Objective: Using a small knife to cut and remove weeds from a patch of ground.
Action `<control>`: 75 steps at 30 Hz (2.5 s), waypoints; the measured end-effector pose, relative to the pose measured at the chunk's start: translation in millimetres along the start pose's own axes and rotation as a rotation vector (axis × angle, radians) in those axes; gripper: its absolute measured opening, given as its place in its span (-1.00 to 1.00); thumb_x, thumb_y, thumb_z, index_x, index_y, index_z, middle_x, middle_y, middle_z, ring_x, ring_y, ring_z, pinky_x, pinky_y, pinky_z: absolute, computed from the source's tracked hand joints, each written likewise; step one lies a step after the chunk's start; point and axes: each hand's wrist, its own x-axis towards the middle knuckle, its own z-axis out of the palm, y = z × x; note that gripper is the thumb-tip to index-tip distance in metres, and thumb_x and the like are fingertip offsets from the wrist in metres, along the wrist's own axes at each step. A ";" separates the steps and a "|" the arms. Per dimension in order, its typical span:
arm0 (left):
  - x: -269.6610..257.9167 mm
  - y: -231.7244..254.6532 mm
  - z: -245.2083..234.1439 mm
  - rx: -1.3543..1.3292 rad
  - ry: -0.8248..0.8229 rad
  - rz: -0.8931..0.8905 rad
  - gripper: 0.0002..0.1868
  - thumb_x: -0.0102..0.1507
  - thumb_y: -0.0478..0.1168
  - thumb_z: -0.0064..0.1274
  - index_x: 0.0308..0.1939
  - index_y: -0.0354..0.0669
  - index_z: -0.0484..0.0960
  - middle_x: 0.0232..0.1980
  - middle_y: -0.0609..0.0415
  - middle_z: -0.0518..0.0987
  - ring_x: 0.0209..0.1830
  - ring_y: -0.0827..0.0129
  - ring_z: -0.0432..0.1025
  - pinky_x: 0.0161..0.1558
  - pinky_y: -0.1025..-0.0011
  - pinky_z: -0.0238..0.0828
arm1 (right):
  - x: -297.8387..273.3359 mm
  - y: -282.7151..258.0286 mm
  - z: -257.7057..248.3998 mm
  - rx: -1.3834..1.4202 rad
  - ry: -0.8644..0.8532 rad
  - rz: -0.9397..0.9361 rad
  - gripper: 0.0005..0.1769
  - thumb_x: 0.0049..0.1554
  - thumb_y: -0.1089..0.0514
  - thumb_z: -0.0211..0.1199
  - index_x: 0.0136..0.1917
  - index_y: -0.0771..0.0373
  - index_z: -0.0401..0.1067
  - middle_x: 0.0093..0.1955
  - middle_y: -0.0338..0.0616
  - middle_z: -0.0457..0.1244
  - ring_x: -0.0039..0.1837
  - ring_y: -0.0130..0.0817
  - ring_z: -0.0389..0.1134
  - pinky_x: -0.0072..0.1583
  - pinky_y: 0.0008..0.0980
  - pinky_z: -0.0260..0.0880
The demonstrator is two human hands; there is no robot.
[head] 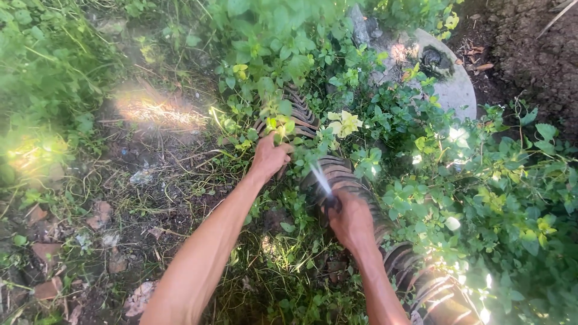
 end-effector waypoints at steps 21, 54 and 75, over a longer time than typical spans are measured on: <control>-34.2 49.3 -26.4 0.252 0.207 -0.096 -0.71 0.27 -0.04 0.20 -0.07 -0.15 0.70 -0.62 0.13 0.43 -0.61 0.40 0.34 -0.61 0.31 0.36 | 45.7 -31.8 45.3 -0.333 0.091 -0.237 -0.51 -0.11 0.33 0.26 0.15 0.37 0.45 -0.03 0.29 0.34 0.12 0.24 0.34 0.11 0.08 0.43; -30.4 -18.3 -127.2 1.102 0.051 -0.277 -0.57 0.17 -0.08 0.32 -0.07 -0.34 0.59 -0.41 0.09 0.47 -0.56 0.42 0.27 -0.53 0.40 0.32 | 27.0 -58.1 41.3 -0.009 0.051 -0.219 -0.53 -0.01 0.33 0.27 0.21 0.33 0.43 -0.05 0.24 0.29 0.02 0.14 0.33 0.08 0.09 0.37; -27.0 45.3 -144.1 0.811 0.303 0.177 -0.64 0.22 -0.17 0.14 -0.59 -0.35 0.58 -0.67 -0.03 0.45 -0.68 0.29 0.32 -0.59 0.13 0.28 | 138.6 -101.1 139.0 -0.325 0.191 -0.455 -0.47 -0.09 0.07 0.36 0.10 0.38 0.40 -0.01 0.23 0.32 0.10 0.16 0.34 0.05 0.00 0.44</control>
